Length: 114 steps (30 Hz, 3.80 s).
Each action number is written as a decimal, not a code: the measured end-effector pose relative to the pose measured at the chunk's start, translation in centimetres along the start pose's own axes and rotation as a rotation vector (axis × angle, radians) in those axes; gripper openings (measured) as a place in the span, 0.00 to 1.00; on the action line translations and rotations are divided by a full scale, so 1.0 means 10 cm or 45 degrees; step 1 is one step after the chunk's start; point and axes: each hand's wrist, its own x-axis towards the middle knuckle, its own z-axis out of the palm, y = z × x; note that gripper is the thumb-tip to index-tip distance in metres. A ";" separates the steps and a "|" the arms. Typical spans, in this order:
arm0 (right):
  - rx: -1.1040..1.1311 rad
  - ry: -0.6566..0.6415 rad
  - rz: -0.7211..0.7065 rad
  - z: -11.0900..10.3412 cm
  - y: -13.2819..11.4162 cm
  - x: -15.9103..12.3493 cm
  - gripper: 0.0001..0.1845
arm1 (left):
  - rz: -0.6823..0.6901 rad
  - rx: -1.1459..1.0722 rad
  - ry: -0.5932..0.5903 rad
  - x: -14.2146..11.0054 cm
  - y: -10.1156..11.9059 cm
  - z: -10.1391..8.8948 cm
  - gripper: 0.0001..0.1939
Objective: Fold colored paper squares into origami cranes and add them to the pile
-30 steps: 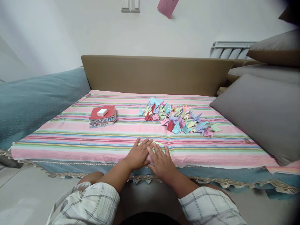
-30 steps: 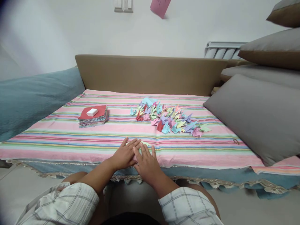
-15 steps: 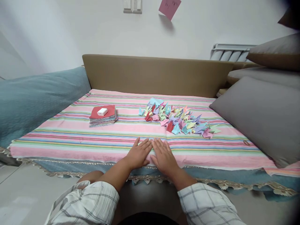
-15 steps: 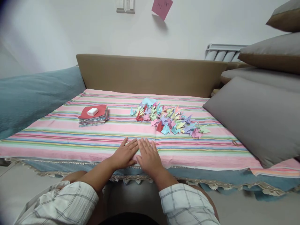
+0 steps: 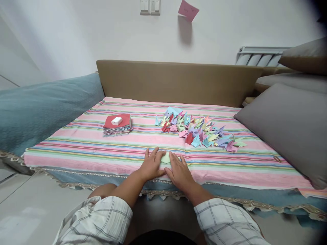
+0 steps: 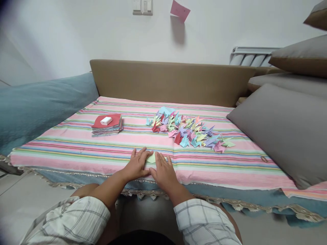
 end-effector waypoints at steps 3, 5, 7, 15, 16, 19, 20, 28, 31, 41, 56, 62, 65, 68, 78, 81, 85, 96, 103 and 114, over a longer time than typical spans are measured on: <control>0.004 0.000 0.009 0.00 -0.01 0.00 0.32 | -0.012 0.021 -0.026 -0.04 -0.05 -0.03 0.41; 0.009 -0.005 0.011 -0.01 -0.02 0.00 0.31 | -0.033 0.045 -0.051 -0.08 -0.09 -0.06 0.42; 0.013 -0.017 -0.003 -0.04 -0.01 -0.01 0.30 | -0.045 0.078 -0.079 -0.12 -0.13 -0.08 0.42; -0.015 -0.082 -0.184 -0.15 0.09 -0.04 0.22 | 0.132 0.243 -0.167 -0.22 -0.20 -0.14 0.36; -0.021 -0.089 -0.190 -0.15 0.10 -0.04 0.22 | 0.154 0.263 -0.166 -0.22 -0.20 -0.14 0.35; -0.034 -0.097 -0.197 -0.18 0.13 -0.03 0.21 | 0.174 0.304 -0.159 -0.22 -0.20 -0.15 0.34; -0.036 -0.095 -0.201 -0.19 0.13 -0.03 0.20 | 0.172 0.311 -0.158 -0.21 -0.20 -0.14 0.34; -0.031 -0.009 -0.185 -0.21 0.17 -0.05 0.17 | 0.156 0.297 -0.175 -0.20 -0.21 -0.15 0.34; -0.036 0.018 -0.181 -0.23 0.21 -0.04 0.15 | 0.149 0.284 -0.185 -0.20 -0.21 -0.15 0.35; -0.112 -0.006 0.040 -0.43 0.41 -0.08 0.13 | 0.146 0.244 -0.183 -0.19 -0.21 -0.16 0.35; -0.064 -0.076 -0.234 -0.05 0.05 0.05 0.35 | 0.128 0.259 -0.211 -0.20 -0.19 -0.21 0.39; -0.052 -0.109 -0.226 -0.08 0.08 0.06 0.33 | 0.101 0.249 -0.212 -0.28 -0.27 -0.27 0.36; -0.048 -0.120 -0.218 -0.09 0.08 0.06 0.32 | -0.007 0.258 -0.168 -0.31 -0.30 -0.32 0.33; -0.044 -0.124 -0.216 -0.09 0.07 0.06 0.32 | -0.099 0.212 -0.172 -0.33 -0.33 -0.41 0.32; -0.020 -0.133 -0.212 -0.08 0.08 0.06 0.35 | 0.199 -0.064 0.041 -0.12 0.06 -0.19 0.36; 0.048 -0.118 -0.242 -0.10 0.14 0.05 0.34 | 0.216 -0.096 0.040 -0.08 0.08 -0.04 0.39; 0.170 -0.093 -0.261 -0.15 0.24 0.04 0.24 | 0.244 -0.114 0.050 -0.09 0.00 0.01 0.39; 0.099 -0.152 -0.316 -0.22 0.21 0.03 0.16 | 0.301 -0.013 -0.031 -0.07 -0.06 -0.02 0.37; 0.115 -0.059 -0.313 -0.18 0.25 -0.01 0.22 | 0.320 0.073 -0.078 -0.09 -0.08 0.00 0.36; 0.059 0.196 -0.271 -0.20 0.33 0.01 0.13 | 0.389 0.151 -0.073 -0.09 -0.09 0.00 0.32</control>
